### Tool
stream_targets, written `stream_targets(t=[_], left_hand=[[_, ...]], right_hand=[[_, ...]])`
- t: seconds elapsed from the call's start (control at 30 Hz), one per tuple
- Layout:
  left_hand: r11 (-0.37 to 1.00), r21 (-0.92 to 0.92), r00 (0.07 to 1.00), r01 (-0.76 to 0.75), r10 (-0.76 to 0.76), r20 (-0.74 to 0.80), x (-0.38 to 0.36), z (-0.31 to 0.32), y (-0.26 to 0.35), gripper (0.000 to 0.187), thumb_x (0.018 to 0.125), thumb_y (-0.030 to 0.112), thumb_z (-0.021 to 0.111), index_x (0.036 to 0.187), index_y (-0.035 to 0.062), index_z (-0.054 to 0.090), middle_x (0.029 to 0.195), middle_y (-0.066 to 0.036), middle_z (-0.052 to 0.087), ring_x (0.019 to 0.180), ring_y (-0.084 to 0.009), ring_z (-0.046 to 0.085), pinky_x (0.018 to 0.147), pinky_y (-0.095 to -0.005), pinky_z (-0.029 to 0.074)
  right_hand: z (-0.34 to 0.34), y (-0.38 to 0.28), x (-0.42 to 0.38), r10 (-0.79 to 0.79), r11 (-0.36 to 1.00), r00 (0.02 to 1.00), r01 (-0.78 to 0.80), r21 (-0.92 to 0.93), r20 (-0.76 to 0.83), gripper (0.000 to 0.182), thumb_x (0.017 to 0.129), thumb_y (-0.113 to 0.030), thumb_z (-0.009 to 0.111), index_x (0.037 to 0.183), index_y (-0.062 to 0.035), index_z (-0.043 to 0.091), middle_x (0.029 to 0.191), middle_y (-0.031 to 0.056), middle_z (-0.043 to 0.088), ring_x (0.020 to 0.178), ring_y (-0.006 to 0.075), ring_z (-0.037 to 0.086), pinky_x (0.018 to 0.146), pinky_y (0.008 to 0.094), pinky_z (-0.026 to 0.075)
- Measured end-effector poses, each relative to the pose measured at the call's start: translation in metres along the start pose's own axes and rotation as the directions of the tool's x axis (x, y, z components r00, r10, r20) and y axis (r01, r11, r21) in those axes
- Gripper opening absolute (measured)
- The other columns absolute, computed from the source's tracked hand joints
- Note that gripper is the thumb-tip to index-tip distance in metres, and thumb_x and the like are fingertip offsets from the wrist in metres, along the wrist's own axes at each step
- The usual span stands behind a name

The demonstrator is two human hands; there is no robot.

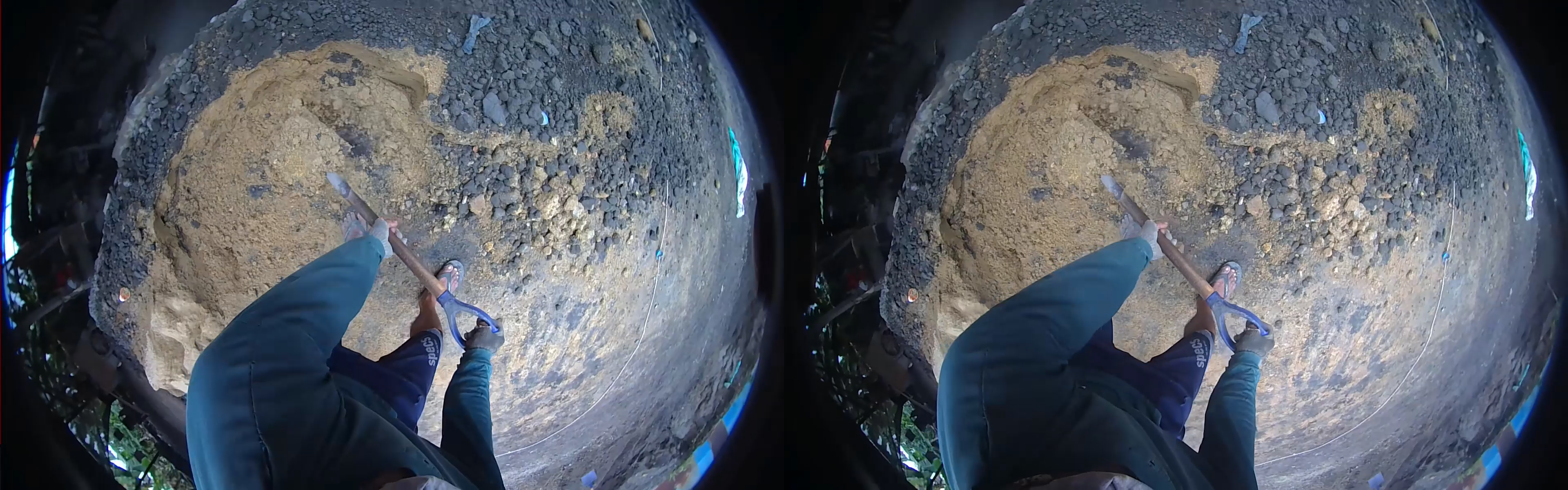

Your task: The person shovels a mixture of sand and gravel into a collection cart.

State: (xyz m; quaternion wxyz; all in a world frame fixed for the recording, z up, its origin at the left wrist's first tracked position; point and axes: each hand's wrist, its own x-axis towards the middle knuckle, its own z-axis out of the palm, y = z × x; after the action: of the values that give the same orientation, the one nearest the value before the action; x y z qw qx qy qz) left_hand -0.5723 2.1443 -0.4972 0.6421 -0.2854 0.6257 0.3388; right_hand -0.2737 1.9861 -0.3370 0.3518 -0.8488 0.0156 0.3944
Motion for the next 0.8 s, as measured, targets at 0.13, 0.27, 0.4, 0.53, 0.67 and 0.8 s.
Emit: stream_targets(t=[0.13,0.27,0.4,0.53,0.67,0.8], left_hand=[[0.984,-0.109,0.989,-0.141,0.145,0.021,-0.097,-0.024,-0.024,0.032,0.097,0.034,0.039,0.085,0.0070,0.052,0.071,-0.007,0.046,0.060,-0.0263,0.051,0.062,-0.0518,0.051],[0.921,-0.347,0.978,-0.178,0.206,0.044,-0.162,-0.038,-0.070,0.032,0.097,0.034,0.039,0.085,0.0077,0.052,0.069,-0.006,0.046,0.060,-0.0265,0.050,0.060,-0.0515,0.050],[0.766,-0.619,0.976,-0.174,0.217,-0.006,-0.217,-0.027,-0.106,0.007,0.084,0.015,0.054,0.085,0.0077,0.053,0.064,-0.007,0.046,0.059,-0.0275,0.052,0.056,-0.0485,0.049],[0.603,-0.793,0.981,-0.090,0.190,0.033,-0.217,-0.037,-0.114,0.010,0.089,0.016,0.052,0.082,0.0091,0.050,0.065,-0.006,0.045,0.055,-0.0277,0.049,0.058,-0.0504,0.049],[0.325,-0.934,0.984,-0.146,0.143,-0.104,-0.243,-0.108,-0.103,0.013,0.092,0.019,0.050,0.083,0.0087,0.048,0.066,-0.008,0.047,0.052,-0.0294,0.050,0.055,-0.0518,0.050],[-0.054,-0.962,0.958,-0.268,0.087,-0.272,-0.235,-0.218,-0.115,0.020,0.097,0.027,0.043,0.088,0.0102,0.050,0.068,-0.008,0.050,0.052,-0.0294,0.051,0.053,-0.0539,0.050]], right_hand=[[-0.050,-0.031,-0.010,-0.056,0.998,0.990,0.054,0.021,0.129,0.013,0.081,-0.001,0.062,0.075,-0.0074,0.053,0.049,0.0034,0.045,0.033,0.0173,0.044,0.030,0.0325,0.035],[-0.110,-0.085,0.012,-0.095,0.981,0.955,0.138,-0.137,0.279,0.013,0.081,-0.003,0.065,0.078,-0.0067,0.053,0.052,0.0034,0.048,0.035,0.0177,0.045,0.031,0.0338,0.037],[-0.120,-0.202,-0.012,-0.210,0.866,0.902,0.351,-0.356,0.378,0.012,0.085,-0.009,0.062,0.078,-0.0082,0.052,0.052,0.0031,0.046,0.036,0.0183,0.045,0.033,0.0349,0.037],[-0.065,-0.281,-0.010,-0.183,0.803,0.857,0.413,-0.430,0.482,0.013,0.088,-0.010,0.057,0.076,-0.0066,0.053,0.051,0.0029,0.044,0.036,0.0183,0.043,0.034,0.0352,0.035],[0.043,-0.292,-0.063,-0.141,0.585,0.638,0.671,-0.456,0.757,0.003,0.084,-0.004,0.059,0.085,-0.0018,0.057,0.056,0.0059,0.051,0.039,0.0168,0.048,0.035,0.0323,0.037],[0.184,-0.225,-0.092,-0.136,0.070,-0.027,0.997,0.037,0.990,0.003,0.083,-0.002,0.058,0.086,-0.0027,0.059,0.060,0.0074,0.056,0.038,0.0187,0.048,0.036,0.0365,0.039]])
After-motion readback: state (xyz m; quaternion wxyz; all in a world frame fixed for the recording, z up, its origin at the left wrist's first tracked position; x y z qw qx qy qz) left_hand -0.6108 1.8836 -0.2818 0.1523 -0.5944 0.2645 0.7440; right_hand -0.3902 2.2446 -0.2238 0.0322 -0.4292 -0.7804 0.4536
